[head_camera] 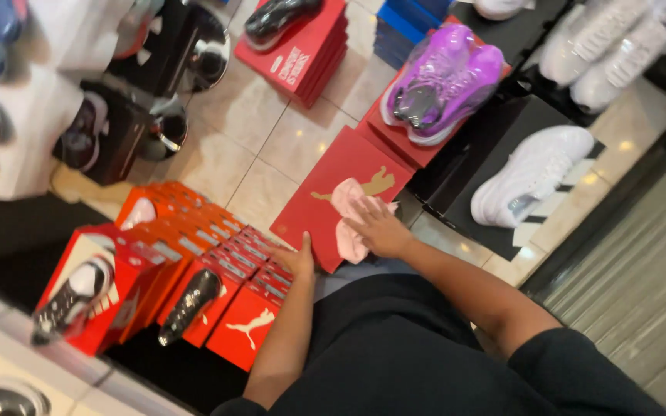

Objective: The person wipes the exterior and interior of red Puma shoe boxes with a pink cloth. They open and close the boxes, wipe the lid and base, and handle a pair of purple sneakers before returning them to the box. The person repeats this process on multiple boxes.

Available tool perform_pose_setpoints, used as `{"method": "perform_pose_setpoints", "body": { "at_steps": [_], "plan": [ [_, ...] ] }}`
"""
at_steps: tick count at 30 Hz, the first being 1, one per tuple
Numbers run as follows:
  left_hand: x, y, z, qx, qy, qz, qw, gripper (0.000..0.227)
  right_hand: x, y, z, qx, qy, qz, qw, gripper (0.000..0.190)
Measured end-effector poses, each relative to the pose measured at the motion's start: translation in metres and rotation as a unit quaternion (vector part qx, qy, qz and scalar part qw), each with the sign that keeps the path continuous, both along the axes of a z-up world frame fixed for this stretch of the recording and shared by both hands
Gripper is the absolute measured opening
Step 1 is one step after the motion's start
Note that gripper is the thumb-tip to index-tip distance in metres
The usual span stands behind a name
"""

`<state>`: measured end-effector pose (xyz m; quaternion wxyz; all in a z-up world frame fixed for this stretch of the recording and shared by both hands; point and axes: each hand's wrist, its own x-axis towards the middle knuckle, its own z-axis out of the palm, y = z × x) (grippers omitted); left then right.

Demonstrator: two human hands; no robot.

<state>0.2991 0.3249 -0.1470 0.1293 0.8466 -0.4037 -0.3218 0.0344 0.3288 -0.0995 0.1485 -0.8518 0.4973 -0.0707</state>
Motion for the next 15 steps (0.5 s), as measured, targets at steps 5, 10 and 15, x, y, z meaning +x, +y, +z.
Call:
{"method": "perform_pose_setpoints", "body": {
  "at_steps": [5,10,15],
  "plan": [
    [-0.046,-0.008,0.032,-0.055,0.165,0.205,0.963,0.086,-0.021,-0.040,0.011,-0.025,-0.047,-0.066,0.996,0.064],
    [-0.056,-0.007,0.034,-0.038,0.101,0.240,0.965,0.068,0.020,-0.082,-0.019,0.013,-0.033,-0.131,0.991,0.078],
    [-0.054,-0.001,0.035,-0.025,0.097,0.237,0.966,0.068,0.062,-0.043,-0.042,-0.031,-0.088,0.108,0.990,0.086]
  ]
}}
